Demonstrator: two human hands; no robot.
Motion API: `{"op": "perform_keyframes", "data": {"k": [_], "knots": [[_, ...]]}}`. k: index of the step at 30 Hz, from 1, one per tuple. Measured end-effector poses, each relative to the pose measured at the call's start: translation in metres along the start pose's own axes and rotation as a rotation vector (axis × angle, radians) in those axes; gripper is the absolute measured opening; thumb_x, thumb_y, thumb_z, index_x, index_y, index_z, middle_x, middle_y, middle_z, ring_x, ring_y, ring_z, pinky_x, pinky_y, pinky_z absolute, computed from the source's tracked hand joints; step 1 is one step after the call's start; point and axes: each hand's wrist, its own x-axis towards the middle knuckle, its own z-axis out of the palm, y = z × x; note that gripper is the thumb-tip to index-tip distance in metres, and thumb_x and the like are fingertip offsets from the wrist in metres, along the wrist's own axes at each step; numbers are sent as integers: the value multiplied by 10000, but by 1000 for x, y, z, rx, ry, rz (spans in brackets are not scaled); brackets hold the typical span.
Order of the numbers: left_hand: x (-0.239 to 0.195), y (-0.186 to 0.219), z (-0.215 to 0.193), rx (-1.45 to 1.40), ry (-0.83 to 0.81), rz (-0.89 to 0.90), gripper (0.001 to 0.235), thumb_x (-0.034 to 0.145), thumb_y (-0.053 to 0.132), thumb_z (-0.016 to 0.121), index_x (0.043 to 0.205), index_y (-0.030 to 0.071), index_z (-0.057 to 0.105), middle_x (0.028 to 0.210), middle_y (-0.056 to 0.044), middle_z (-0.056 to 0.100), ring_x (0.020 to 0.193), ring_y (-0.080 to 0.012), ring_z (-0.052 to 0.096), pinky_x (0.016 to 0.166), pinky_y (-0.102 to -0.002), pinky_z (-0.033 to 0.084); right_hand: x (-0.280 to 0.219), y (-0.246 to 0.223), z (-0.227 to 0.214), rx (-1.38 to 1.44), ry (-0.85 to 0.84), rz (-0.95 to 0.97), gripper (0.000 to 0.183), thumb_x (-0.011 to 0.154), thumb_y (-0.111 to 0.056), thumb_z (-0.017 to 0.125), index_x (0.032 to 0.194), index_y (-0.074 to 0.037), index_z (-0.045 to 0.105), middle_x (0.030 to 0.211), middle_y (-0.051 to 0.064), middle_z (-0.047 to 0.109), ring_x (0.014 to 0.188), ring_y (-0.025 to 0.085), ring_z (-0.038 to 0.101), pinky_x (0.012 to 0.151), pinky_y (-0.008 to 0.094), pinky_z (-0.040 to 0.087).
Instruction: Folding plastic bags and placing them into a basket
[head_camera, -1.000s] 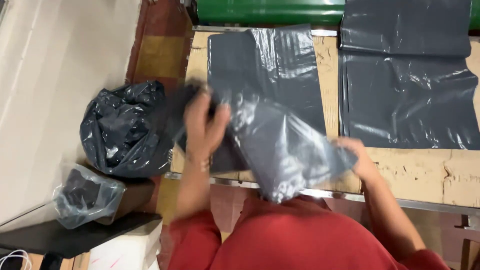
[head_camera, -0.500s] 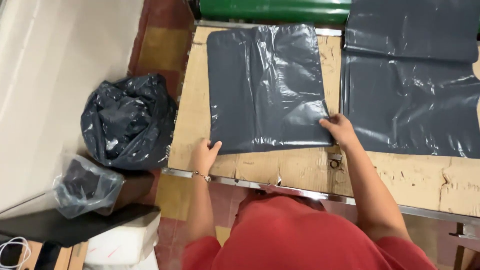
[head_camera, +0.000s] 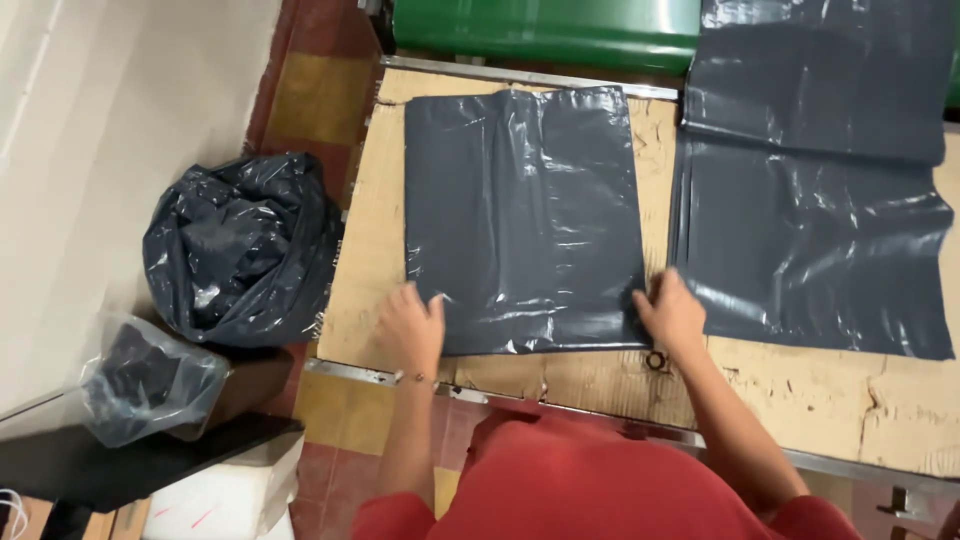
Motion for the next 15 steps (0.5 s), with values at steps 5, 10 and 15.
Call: {"op": "perform_keyframes", "data": {"k": [5, 10, 15], "knots": [[26, 119, -22, -210, 77, 708, 666, 826, 516, 743, 1315, 79, 625, 1422, -174, 590, 1428, -396, 446, 1069, -705, 385, 94, -81, -71, 33, 387, -519, 595, 829, -207, 834, 1309, 15, 562, 1231, 232, 589, 1106, 464, 640, 918, 553, 543], [23, 146, 33, -178, -46, 765, 786, 830, 582, 678, 1447, 120, 527, 1574, -137, 461, 1530, -358, 315, 1142, -726, 269, 232, -140, -86, -31, 332, -583, 780, 822, -283, 843, 1451, 14, 490, 1440, 221, 489, 1299, 447, 518, 1042, 585, 471], [31, 138, 62, -228, -102, 704, 733, 891, 625, 579, 1479, 194, 500, 1607, -52, 419, 1543, -283, 302, 1167, -680, 273, 311, -153, -61, -217, 97, -522, 1024, 755, -498, 828, 1577, -59, 401, 1523, 191, 520, 1406, 404, 474, 1095, 649, 397]]}}
